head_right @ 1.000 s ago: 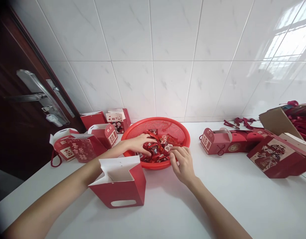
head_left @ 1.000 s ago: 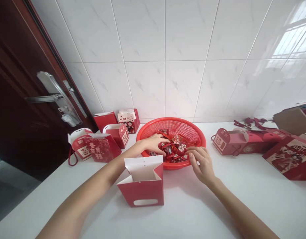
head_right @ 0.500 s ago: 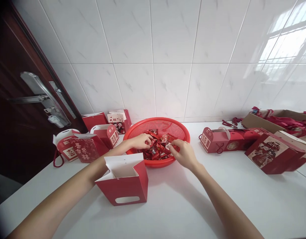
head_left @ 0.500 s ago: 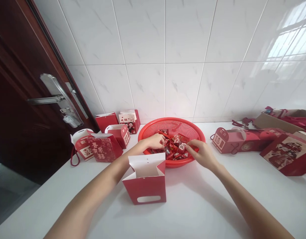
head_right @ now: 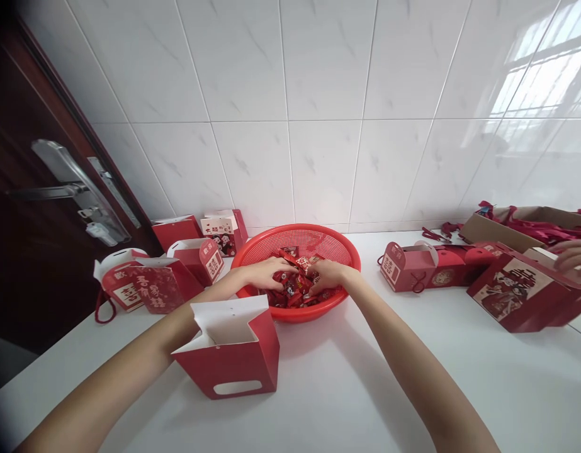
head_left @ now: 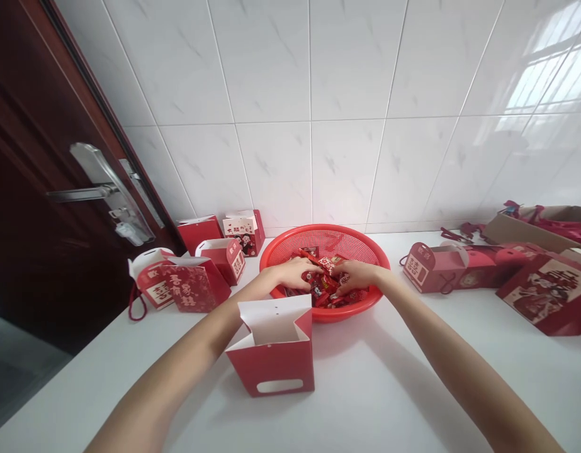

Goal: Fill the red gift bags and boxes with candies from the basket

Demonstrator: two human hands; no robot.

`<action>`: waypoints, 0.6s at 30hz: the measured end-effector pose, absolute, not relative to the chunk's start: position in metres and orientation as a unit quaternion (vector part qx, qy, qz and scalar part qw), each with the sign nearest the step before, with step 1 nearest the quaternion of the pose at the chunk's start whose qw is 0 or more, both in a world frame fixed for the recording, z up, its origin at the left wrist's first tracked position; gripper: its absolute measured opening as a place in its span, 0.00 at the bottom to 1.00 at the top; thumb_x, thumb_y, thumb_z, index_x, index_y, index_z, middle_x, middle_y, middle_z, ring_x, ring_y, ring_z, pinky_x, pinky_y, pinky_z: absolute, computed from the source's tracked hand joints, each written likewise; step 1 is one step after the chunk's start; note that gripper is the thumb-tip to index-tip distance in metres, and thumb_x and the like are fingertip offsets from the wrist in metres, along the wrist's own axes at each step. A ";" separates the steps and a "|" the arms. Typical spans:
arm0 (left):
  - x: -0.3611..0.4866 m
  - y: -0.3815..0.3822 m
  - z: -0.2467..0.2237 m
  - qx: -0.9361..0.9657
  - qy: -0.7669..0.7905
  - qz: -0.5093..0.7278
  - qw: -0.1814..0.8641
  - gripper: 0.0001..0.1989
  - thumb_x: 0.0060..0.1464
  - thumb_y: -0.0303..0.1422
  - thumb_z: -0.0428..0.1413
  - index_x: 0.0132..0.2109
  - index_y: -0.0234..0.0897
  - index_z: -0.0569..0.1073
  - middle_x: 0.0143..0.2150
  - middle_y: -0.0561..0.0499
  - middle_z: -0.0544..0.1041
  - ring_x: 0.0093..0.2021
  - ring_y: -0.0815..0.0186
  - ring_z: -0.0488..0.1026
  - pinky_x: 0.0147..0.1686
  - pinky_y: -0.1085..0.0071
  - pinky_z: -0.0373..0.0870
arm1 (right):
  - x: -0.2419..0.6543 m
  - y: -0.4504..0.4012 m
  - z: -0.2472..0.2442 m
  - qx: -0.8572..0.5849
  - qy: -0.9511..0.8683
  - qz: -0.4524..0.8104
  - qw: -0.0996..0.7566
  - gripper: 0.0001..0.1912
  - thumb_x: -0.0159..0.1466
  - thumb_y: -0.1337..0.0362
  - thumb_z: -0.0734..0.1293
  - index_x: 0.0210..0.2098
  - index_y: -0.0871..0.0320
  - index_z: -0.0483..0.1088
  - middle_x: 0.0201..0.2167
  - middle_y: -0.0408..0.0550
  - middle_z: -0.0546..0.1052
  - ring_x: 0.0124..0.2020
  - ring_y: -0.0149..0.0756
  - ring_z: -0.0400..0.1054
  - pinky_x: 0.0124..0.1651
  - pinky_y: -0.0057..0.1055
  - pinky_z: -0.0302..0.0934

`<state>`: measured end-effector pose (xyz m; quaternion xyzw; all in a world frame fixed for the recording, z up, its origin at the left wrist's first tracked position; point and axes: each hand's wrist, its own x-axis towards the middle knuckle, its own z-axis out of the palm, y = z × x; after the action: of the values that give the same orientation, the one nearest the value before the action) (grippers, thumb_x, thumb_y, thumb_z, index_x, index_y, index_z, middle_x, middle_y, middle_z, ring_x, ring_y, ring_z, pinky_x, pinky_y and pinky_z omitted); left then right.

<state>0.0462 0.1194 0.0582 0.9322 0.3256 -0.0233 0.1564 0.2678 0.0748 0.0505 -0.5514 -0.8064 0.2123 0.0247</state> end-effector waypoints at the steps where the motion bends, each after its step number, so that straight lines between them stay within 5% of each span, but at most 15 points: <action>1: 0.046 0.121 0.057 0.931 0.327 -0.038 0.154 0.28 0.48 0.34 0.61 0.58 0.47 0.76 0.60 0.44 0.76 0.60 0.48 0.71 0.53 0.62 0.72 | 0.268 0.074 0.050 -0.548 -0.810 0.208 0.014 0.14 0.55 0.56 0.77 0.40 0.51 0.79 0.41 0.49 0.79 0.43 0.49 0.74 0.38 0.34 0.66; 7: 0.045 0.125 0.052 0.934 0.323 -0.062 0.141 0.31 0.51 0.34 0.61 0.63 0.47 0.73 0.61 0.42 0.74 0.61 0.46 0.69 0.58 0.56 0.67 | 0.271 0.077 0.045 -0.531 -0.824 0.197 -0.017 0.24 0.58 0.54 0.75 0.53 0.50 0.76 0.51 0.54 0.77 0.57 0.55 0.69 0.52 0.41 0.66; 13: 0.045 0.131 0.045 0.941 0.299 -0.032 0.156 0.11 0.57 0.39 0.58 0.43 0.42 0.83 0.48 0.46 0.79 0.49 0.55 0.74 0.53 0.64 0.68 | 0.274 0.075 0.041 -0.539 -0.817 0.203 -0.005 0.26 0.59 0.51 0.75 0.54 0.52 0.76 0.54 0.58 0.76 0.57 0.59 0.70 0.52 0.45 0.67; 18: 0.043 0.135 0.041 0.944 0.292 -0.025 0.154 0.20 0.61 0.45 0.55 0.27 0.38 0.79 0.43 0.46 0.78 0.45 0.56 0.73 0.47 0.65 0.69 | 0.274 0.074 0.041 -0.514 -0.830 0.215 0.037 0.24 0.58 0.57 0.76 0.53 0.51 0.78 0.58 0.55 0.76 0.63 0.59 0.66 0.59 0.47 0.65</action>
<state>0.0427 0.1355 0.0414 0.9436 0.2917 -0.0248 0.1544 0.2741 0.0738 0.0410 -0.5135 -0.8299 0.2150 0.0367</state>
